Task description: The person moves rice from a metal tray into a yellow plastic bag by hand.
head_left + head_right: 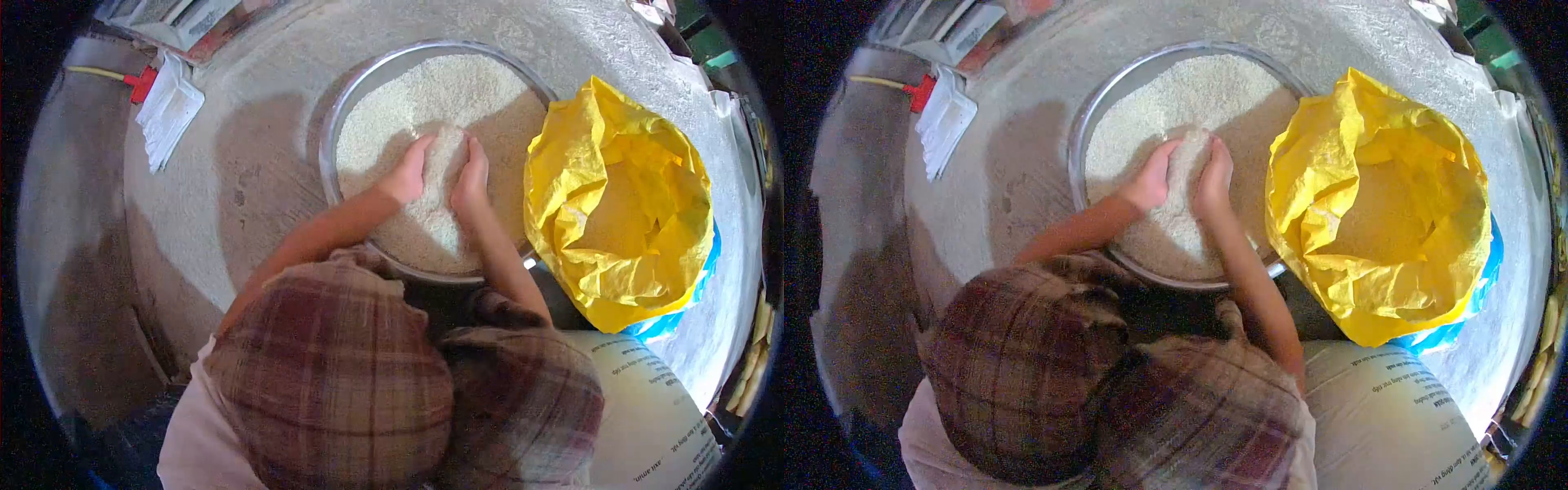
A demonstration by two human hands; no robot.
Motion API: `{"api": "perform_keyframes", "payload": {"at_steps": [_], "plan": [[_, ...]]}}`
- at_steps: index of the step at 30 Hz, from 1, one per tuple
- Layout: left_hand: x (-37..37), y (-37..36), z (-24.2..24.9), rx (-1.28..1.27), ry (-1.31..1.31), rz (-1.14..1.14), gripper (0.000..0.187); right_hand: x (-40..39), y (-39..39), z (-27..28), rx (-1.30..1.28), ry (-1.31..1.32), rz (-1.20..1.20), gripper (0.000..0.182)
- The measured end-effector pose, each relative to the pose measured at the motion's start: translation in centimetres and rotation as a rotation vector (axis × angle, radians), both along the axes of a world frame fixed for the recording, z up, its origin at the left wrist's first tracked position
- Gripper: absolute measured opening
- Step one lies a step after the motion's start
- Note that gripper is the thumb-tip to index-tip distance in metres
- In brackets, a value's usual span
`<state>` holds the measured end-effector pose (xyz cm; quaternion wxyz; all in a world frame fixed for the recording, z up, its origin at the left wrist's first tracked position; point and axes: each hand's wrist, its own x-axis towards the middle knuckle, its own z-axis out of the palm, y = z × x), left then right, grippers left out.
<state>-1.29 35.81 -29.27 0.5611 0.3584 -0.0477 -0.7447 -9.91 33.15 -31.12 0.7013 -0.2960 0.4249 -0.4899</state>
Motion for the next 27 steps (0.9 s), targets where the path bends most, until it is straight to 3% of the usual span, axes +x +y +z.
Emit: {"api": "perform_keyframes", "payload": {"at_steps": [1, 3, 4, 6, 7, 11, 13, 15, 17, 19, 20, 22, 23, 25, 27], "plan": [[-0.4, 0.2, 0.0, -0.005, 0.000, -0.004, 0.034, 0.1, 0.4, 1.5, 0.096, -0.177, -0.015, 0.035], [-1.3, 0.2, -0.1, -0.051, 0.239, 0.123, 0.037, 0.6, 1.0, 3.9, 0.240, -0.420, -0.059, 0.033], [-1.9, 0.3, 1.3, -0.057, 0.243, 0.112, 0.037, 0.8, 0.8, 4.5, 0.230, -0.419, -0.069, 0.033], [-3.0, 0.9, 6.4, 0.051, -0.007, 0.196, 0.039, 0.8, 0.6, 5.3, -0.024, -0.181, -0.149, 0.034], [-3.2, 1.2, 7.8, -0.149, -0.259, 0.127, 0.042, 0.6, 0.2, 5.8, -0.106, -0.193, -0.137, 0.033], [-4.3, -1.8, 10.9, -0.125, 0.053, 0.170, 0.042, -1.0, -0.5, 13.2, -0.007, -0.371, -0.197, 0.033], [-6.0, -2.9, 14.3, -0.167, 0.069, 0.072, 0.037, -2.8, -0.9, 16.2, -0.114, -0.402, -0.275, 0.032], [-8.3, -4.4, 15.9, -0.228, 0.168, -0.080, 0.028, -5.2, -1.8, 17.1, -0.319, -0.263, -0.443, 0.030], [-11.2, -6.1, 17.0, -0.241, 0.021, -0.242, 0.021, -7.9, -1.4, 19.9, -0.272, -0.362, -0.552, 0.028], [-13.5, -7.8, 18.2, -0.422, -0.309, -0.459, 0.028, -10.5, -1.0, 21.1, -0.283, -0.174, -0.715, 0.031], [-12.9, -8.3, 18.0, -0.418, -0.307, -0.449, 0.028, -12.3, -1.3, 20.0, -0.381, 0.023, -0.796, 0.034], [-11.2, -10.3, 17.0, -1.413, -1.381, -0.342, 0.034, -15.0, -1.0, 19.1, -0.479, 0.321, -0.898, 0.042], [-9.9, -10.3, 16.0, -1.481, -1.424, -0.086, 0.034, -15.8, -0.4, 19.1, -0.476, 0.420, -0.920, 0.047], [-5.4, -9.9, 14.8, -1.134, -1.475, -0.283, 0.036, -17.1, -0.1, 18.1, -0.462, 0.538, -0.941, 0.047], [-1.0, -9.4, 12.2, -0.926, -1.544, -0.206, 0.033, -16.6, 0.2, 17.4, -0.469, 0.722, -0.952, 0.045]]}}
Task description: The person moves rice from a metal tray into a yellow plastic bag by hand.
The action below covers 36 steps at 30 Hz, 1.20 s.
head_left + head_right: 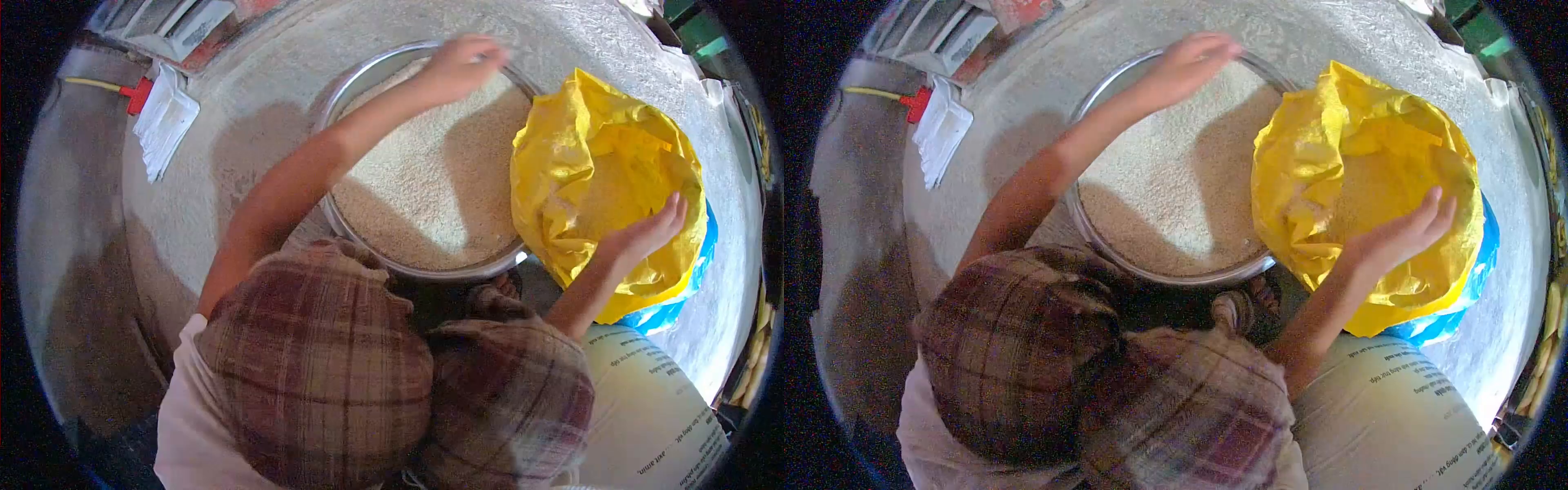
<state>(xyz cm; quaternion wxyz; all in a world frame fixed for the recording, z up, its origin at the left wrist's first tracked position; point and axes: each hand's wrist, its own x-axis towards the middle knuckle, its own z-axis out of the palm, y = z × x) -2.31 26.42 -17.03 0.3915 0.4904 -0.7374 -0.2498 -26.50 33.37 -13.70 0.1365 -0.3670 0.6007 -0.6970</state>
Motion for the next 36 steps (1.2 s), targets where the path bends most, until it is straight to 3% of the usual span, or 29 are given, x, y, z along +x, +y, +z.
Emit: {"api": "perform_keyframes", "payload": {"at_steps": [2, 6, 9, 11, 12, 14, 15, 17, 18, 20, 21, 23, 24, 25, 26, 27, 29, 31, 36], "plan": [[3.9, 0.1, -4.6, -0.090, -0.106, 0.176, 0.032, 2.2, 0.1, -0.2, -0.016, 0.119, 0.030, 0.044], [9.2, 1.7, -13.5, -0.162, -0.394, 0.267, 0.032, 7.4, -1.2, -3.1, -0.149, 0.388, 0.282, 0.040], [8.7, 3.6, -14.4, -0.083, -0.493, 0.258, 0.033, 12.1, -0.7, -6.8, -0.083, 0.485, 0.581, 0.040], [7.4, 5.5, -14.4, 0.006, -0.494, 0.251, 0.034, 13.9, -0.7, -12.4, 0.087, 0.542, 0.699, 0.044], [6.8, 6.1, -14.2, 0.093, -0.430, 0.226, 0.034, 14.2, -0.4, -14.1, 0.082, 0.543, 0.704, 0.044], [5.7, 7.0, -13.7, 0.224, -0.293, 0.206, 0.036, 14.6, 0.2, -16.1, 0.490, 0.570, 0.857, 0.048], [5.2, 7.7, -13.8, 0.236, -0.286, 0.209, 0.036, 14.4, 0.6, -16.9, 0.502, 0.574, 0.864, 0.048], [4.7, 8.2, -13.9, 0.398, 0.069, 0.213, 0.036, 14.3, 0.1, -17.6, 0.437, 0.526, 0.890, 0.052], [4.3, 8.7, -14.2, 0.408, 0.069, 0.218, 0.036, 14.4, 0.2, -18.2, 0.445, 0.522, 0.897, 0.052], [3.5, 8.8, -14.8, 0.672, 0.569, 0.316, 0.034, 15.0, -0.1, -18.6, 0.505, 0.100, 0.900, 0.052], [3.0, 8.7, -15.1, 0.669, 0.569, 0.320, 0.034, 15.1, -0.1, -18.7, 0.503, 0.100, 0.903, 0.052], [1.6, 8.9, -14.5, 0.654, 0.931, 0.317, 0.032, 15.3, 0.2, -17.6, 0.562, -0.338, 0.900, 0.047], [1.1, 8.9, -14.2, 0.876, 1.345, 0.200, 0.030, 15.4, 0.4, -17.0, 0.585, -0.559, 0.884, 0.045], [0.6, 9.2, -13.2, 0.878, 1.342, 0.200, 0.030, 15.5, 0.5, -16.2, 0.602, -0.782, 0.860, 0.044], [0.1, 9.4, -12.5, 0.962, 1.500, 0.156, 0.030, 15.5, 0.7, -15.4, 0.616, -1.003, 0.828, 0.042], [-0.3, 9.4, -12.3, 1.044, 1.658, 0.108, 0.030, 15.4, 0.9, -14.4, 0.616, -1.004, 0.826, 0.042], [-1.1, 8.9, -13.0, 1.053, 1.703, 0.148, 0.031, 15.1, 1.2, -12.2, 0.605, -1.213, 0.725, 0.039], [-2.1, 8.9, -11.9, 0.943, 1.807, 0.046, 0.032, 14.7, 1.4, -11.1, 0.602, -1.237, 0.722, 0.040], [-3.3, 8.2, -3.9, 0.882, 1.852, -0.014, 0.032, 14.1, 0.3, -6.7, 0.312, -1.220, 0.735, 0.037]]}}
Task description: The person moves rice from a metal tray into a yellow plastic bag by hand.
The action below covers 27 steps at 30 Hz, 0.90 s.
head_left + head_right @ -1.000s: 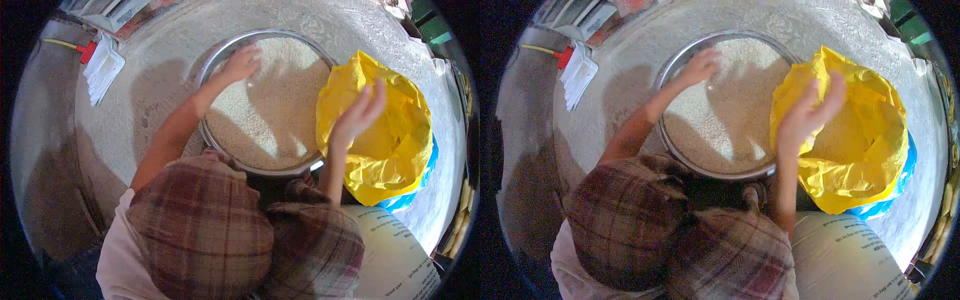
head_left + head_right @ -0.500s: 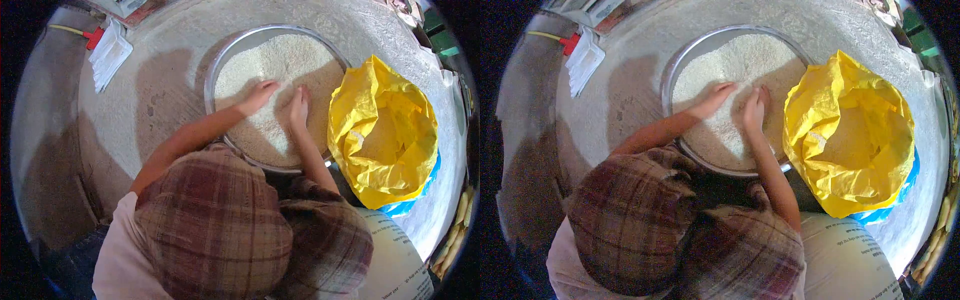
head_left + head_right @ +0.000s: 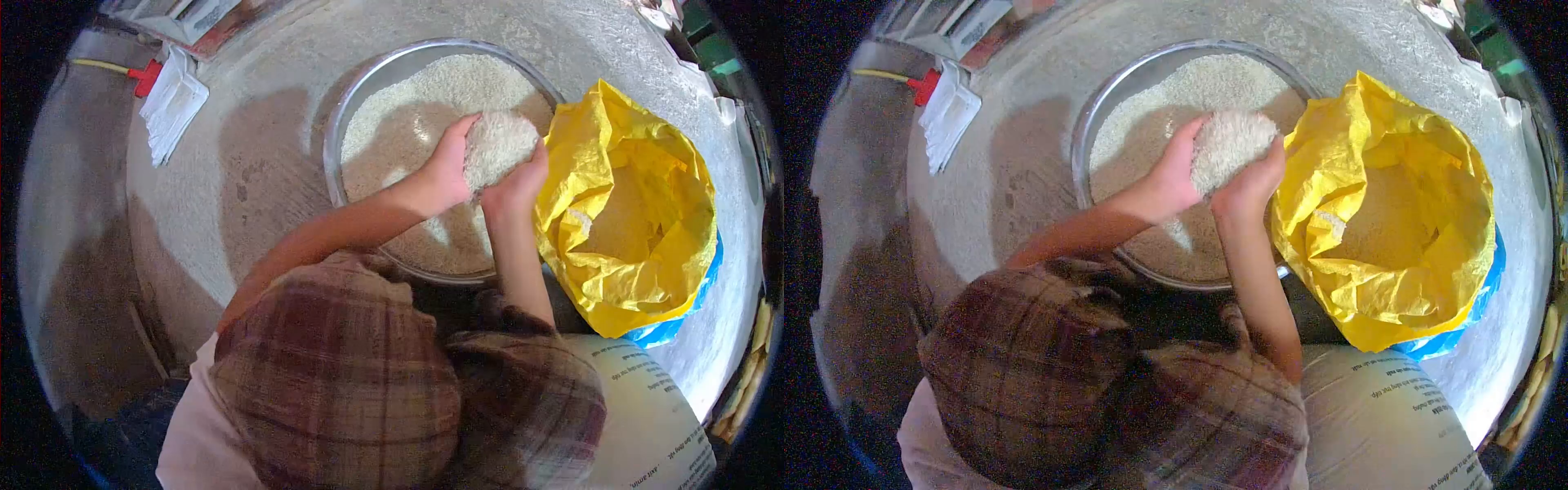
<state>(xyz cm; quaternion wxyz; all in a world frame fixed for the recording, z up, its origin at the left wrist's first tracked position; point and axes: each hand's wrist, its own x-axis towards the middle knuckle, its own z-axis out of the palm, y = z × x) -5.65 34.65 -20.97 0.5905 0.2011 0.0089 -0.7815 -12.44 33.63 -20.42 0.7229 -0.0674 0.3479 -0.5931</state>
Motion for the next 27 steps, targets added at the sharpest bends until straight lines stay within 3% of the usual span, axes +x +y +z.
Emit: {"api": "perform_keyframes", "payload": {"at_steps": [4, 6, 9, 10, 11, 12, 13, 14, 15, 16, 17, 19, 21, 25, 27], "plan": [[-1.4, -1.8, 5.4, -0.108, -0.014, -0.011, 0.032, -1.3, -0.8, 6.8, -0.041, -0.044, -0.018, 0.035], [-3.3, -2.9, 7.8, -0.163, -0.084, -0.042, 0.031, -2.3, -1.1, 9.7, -0.065, 0.068, -0.172, 0.035], [-8.1, -7.3, 7.8, -0.275, -0.206, -0.275, 0.028, -7.4, -3.1, 9.7, -0.219, 0.291, -0.223, 0.033], [-9.8, -8.8, 7.5, -0.329, -0.441, -0.357, 0.025, -9.0, -3.3, 9.9, -0.225, 0.352, -0.270, 0.033], [-10.9, -9.2, 7.6, -0.455, -0.749, -0.435, 0.022, -11.1, -3.2, 9.3, -0.278, 0.756, -0.262, 0.033], [-10.6, -9.1, 7.9, -0.792, -0.827, -0.535, 0.028, -13.1, -2.8, 8.8, -0.336, 1.161, -0.247, 0.034], [-10.0, -9.2, 8.1, -0.782, -0.826, -0.522, 0.028, -14.7, -2.4, 8.3, -0.424, 1.224, -0.385, 0.035], [-9.2, -9.4, 8.2, -1.120, -1.291, -0.390, 0.031, -15.6, -2.0, 8.0, -0.514, 1.282, -0.526, 0.037], [-8.1, -9.6, 8.2, -1.442, -1.756, -0.220, 0.034, -15.9, -1.5, 7.4, -0.516, 1.285, -0.512, 0.037], [-6.5, -10.1, 6.6, -1.587, -1.706, 0.048, 0.037, -16.1, -0.9, 6.9, -0.446, 1.307, -0.663, 0.038], [-4.5, -9.9, 6.3, -1.509, -1.782, 0.022, 0.036, -16.1, -0.5, 6.6, -0.372, 1.321, -0.816, 0.040], [0.1, -9.9, 4.8, -1.263, -1.925, -0.043, 0.035, -13.1, 0.2, 7.3, -0.358, 1.185, -0.764, 0.037], [5.0, -9.2, 1.7, -1.070, -2.003, -0.005, 0.033, -10.9, -0.1, 6.7, -0.590, 1.517, -0.698, 0.034], [14.1, -7.2, -8.3, -0.878, -2.313, 0.129, 0.032, -4.3, -0.4, 1.8, -0.904, 1.288, -0.379, 0.027], [15.4, -5.6, -11.2, -0.868, -2.398, 0.129, 0.032, -2.0, 0.8, -0.1, -0.927, 1.298, -0.047, 0.025]]}}
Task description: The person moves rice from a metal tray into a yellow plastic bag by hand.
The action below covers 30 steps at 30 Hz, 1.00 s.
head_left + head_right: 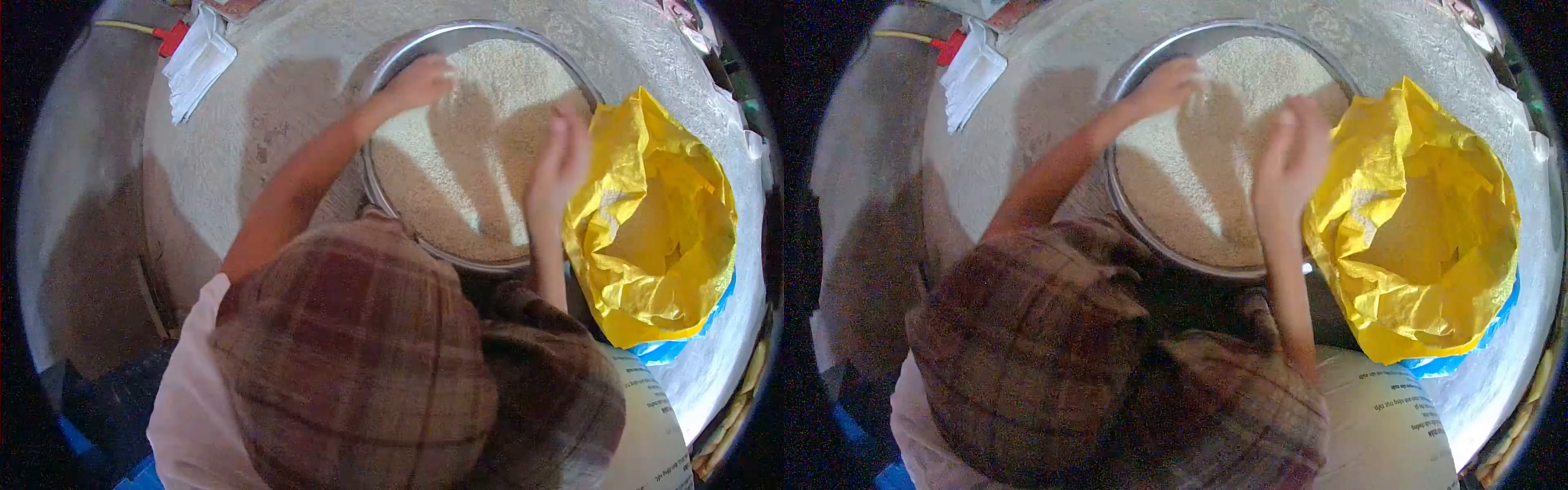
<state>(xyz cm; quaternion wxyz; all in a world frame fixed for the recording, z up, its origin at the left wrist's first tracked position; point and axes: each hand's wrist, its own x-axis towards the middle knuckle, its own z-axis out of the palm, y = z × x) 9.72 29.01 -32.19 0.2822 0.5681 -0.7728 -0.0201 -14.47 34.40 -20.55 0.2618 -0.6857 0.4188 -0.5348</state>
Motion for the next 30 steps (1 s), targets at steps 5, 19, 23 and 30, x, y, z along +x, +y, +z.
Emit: {"api": "perform_keyframes", "payload": {"at_steps": [5, 19, 23, 30], "plan": [[-4.0, 5.9, 0.8, 0.182, -0.022, 0.193, 0.030, 2.1, 0.9, -9.6, 0.385, 0.478, -0.070, 0.046], [-12.1, 6.3, 0.2, 1.000, 2.213, 0.086, 0.033, 3.2, 0.5, -8.3, 1.104, -0.952, 0.047, 0.042], [-14.2, 6.0, 4.4, 0.919, 2.369, -0.019, 0.032, 2.7, 0.6, -4.9, 1.112, -1.155, 0.091, 0.042], [-16.8, 2.7, 15.1, 0.815, 2.315, -0.173, 0.033, 0.9, -2.3, 4.8, 0.840, -1.198, 0.004, 0.036]]}}
